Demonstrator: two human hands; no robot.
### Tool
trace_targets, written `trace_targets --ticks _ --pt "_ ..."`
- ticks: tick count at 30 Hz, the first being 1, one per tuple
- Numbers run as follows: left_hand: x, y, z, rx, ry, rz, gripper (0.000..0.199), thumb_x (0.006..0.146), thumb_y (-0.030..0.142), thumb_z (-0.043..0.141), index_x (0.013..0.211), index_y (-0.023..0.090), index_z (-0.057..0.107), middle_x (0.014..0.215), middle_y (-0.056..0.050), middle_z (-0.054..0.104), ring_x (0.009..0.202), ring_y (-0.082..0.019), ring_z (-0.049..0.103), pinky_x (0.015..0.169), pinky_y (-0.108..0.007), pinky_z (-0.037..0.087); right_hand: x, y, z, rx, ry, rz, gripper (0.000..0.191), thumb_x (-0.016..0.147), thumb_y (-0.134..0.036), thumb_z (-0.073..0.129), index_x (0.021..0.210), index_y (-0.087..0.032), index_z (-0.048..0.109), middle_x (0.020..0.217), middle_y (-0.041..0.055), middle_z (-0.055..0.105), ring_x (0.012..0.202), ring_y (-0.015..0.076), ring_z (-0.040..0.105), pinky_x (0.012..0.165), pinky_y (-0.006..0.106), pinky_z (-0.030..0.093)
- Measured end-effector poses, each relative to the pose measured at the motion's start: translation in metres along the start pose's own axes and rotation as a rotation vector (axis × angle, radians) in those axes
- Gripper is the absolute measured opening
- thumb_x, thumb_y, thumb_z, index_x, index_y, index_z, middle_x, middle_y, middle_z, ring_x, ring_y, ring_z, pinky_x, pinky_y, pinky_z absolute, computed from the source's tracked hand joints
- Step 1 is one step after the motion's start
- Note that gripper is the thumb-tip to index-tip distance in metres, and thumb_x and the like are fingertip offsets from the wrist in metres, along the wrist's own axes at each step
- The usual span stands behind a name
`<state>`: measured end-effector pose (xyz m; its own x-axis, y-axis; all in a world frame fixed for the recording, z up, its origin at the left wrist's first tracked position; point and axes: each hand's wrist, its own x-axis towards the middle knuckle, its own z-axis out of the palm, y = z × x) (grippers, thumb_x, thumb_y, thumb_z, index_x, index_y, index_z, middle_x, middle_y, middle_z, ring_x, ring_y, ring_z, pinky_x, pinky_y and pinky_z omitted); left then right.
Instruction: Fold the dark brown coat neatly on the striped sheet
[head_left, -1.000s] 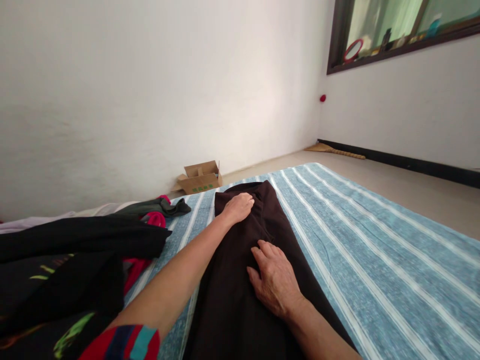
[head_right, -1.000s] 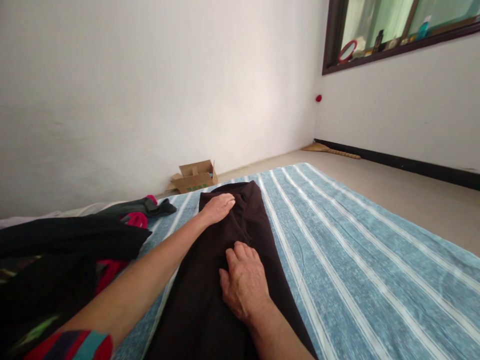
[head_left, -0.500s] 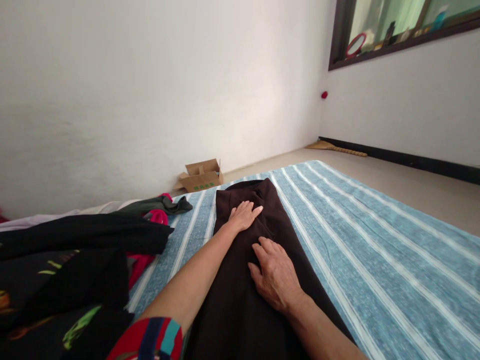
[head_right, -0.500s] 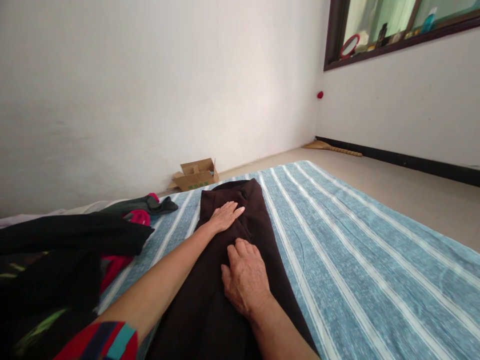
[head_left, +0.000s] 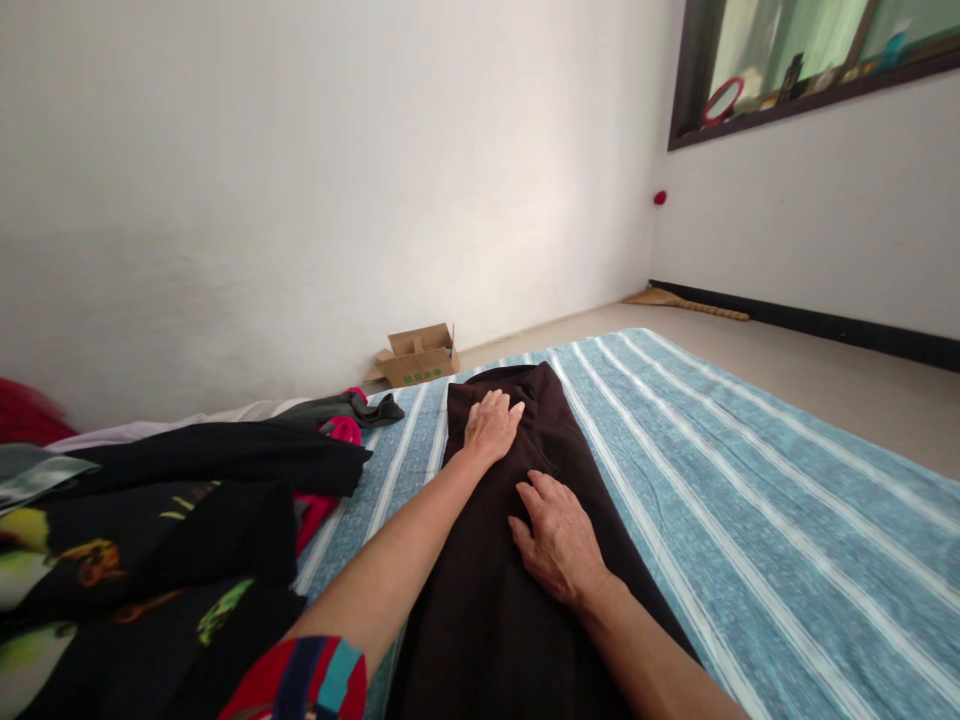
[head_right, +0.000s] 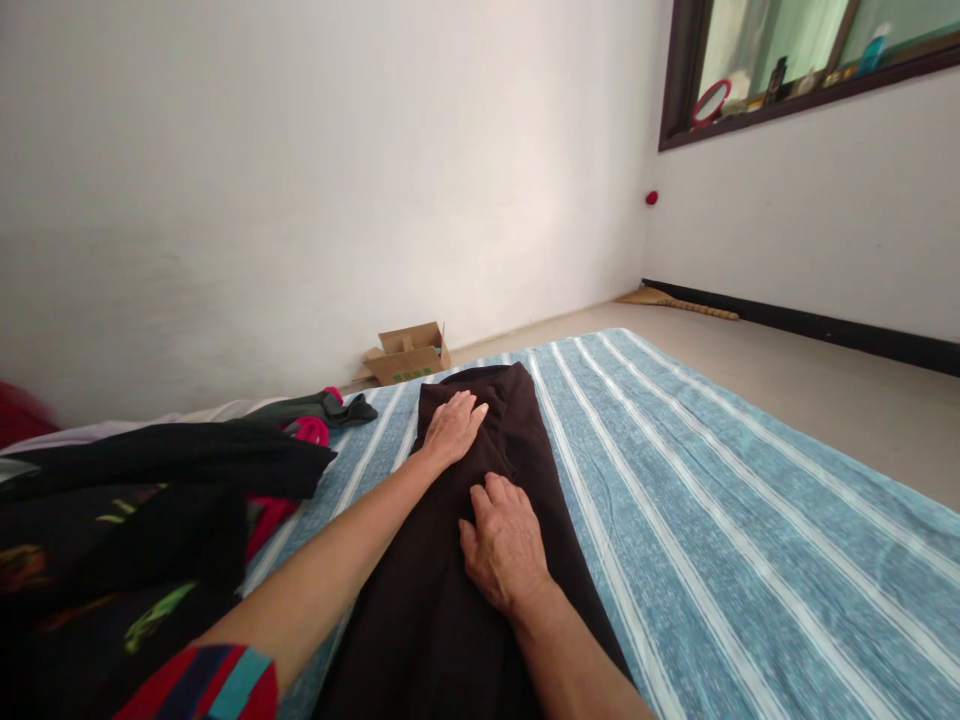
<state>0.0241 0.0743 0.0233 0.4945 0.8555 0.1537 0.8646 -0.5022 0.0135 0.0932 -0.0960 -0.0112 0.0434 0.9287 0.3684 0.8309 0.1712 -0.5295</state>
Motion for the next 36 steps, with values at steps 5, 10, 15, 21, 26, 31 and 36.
trace_targets --ticks 5,10,15,21,26,31,36 --pt "-0.03 0.003 -0.008 -0.005 -0.077 0.043 0.049 0.093 0.043 0.018 0.127 0.015 0.04 0.144 -0.011 0.034 0.135 -0.02 0.023 0.106 -0.034 0.021 -0.001 0.0 -0.001 -0.001 0.002 -0.006 0.031 0.084 -0.026 0.048 0.112 -0.017 0.057 0.123 0.0116 0.052 0.116 0.0242 0.046 0.096 0.039 0.038" --pt "-0.037 0.003 0.008 -0.034 -0.224 -0.008 0.064 0.09 0.053 0.016 0.139 0.014 0.026 0.149 -0.013 0.023 0.138 -0.024 0.014 0.106 -0.043 0.02 -0.001 0.001 0.0 0.002 0.003 -0.01 0.03 0.083 -0.026 0.049 0.11 -0.018 0.057 0.121 0.0114 0.053 0.115 0.0238 0.046 0.094 0.039 0.038" --pt "-0.031 0.001 0.016 -0.062 -0.267 -0.044 0.07 0.087 0.058 0.016 0.141 0.014 0.023 0.15 -0.013 0.017 0.138 -0.026 0.012 0.107 -0.047 0.017 -0.001 0.002 0.001 -0.006 0.006 -0.012 0.03 0.083 -0.026 0.048 0.111 -0.017 0.056 0.12 0.0107 0.053 0.113 0.0234 0.046 0.094 0.039 0.038" --pt "-0.03 -0.002 0.02 -0.072 -0.238 -0.038 0.069 0.086 0.062 0.019 0.139 0.018 0.027 0.149 -0.012 0.021 0.137 -0.026 0.015 0.106 -0.046 0.019 -0.001 0.004 0.004 -0.01 0.01 -0.013 0.029 0.084 -0.026 0.048 0.11 -0.018 0.056 0.12 0.0104 0.052 0.115 0.0225 0.044 0.095 0.038 0.037" --pt "-0.032 -0.002 0.025 -0.075 -0.193 -0.038 0.068 0.086 0.062 0.018 0.138 0.019 0.029 0.149 -0.011 0.023 0.137 -0.025 0.017 0.107 -0.044 0.019 -0.002 0.004 0.004 -0.023 0.017 -0.017 0.03 0.084 -0.026 0.047 0.111 -0.017 0.056 0.122 0.0116 0.051 0.116 0.0235 0.045 0.095 0.04 0.038" --pt "-0.034 -0.002 0.027 -0.075 -0.162 -0.033 0.068 0.087 0.061 0.019 0.136 0.017 0.033 0.147 -0.012 0.027 0.136 -0.025 0.02 0.107 -0.041 0.019 -0.003 0.007 0.008 -0.07 0.022 -0.024 0.039 0.084 -0.028 0.047 0.119 -0.013 0.052 0.132 0.0144 0.046 0.127 0.0272 0.035 0.101 0.043 0.033" --pt "-0.034 -0.004 0.029 -0.085 -0.131 -0.019 0.068 0.086 0.062 0.019 0.134 0.016 0.036 0.145 -0.011 0.033 0.134 -0.024 0.025 0.107 -0.039 0.021 -0.003 0.009 0.013 -0.106 -0.013 -0.001 0.046 0.085 -0.031 0.046 0.126 -0.01 0.048 0.137 0.0174 0.041 0.13 0.0291 0.03 0.101 0.045 0.032"
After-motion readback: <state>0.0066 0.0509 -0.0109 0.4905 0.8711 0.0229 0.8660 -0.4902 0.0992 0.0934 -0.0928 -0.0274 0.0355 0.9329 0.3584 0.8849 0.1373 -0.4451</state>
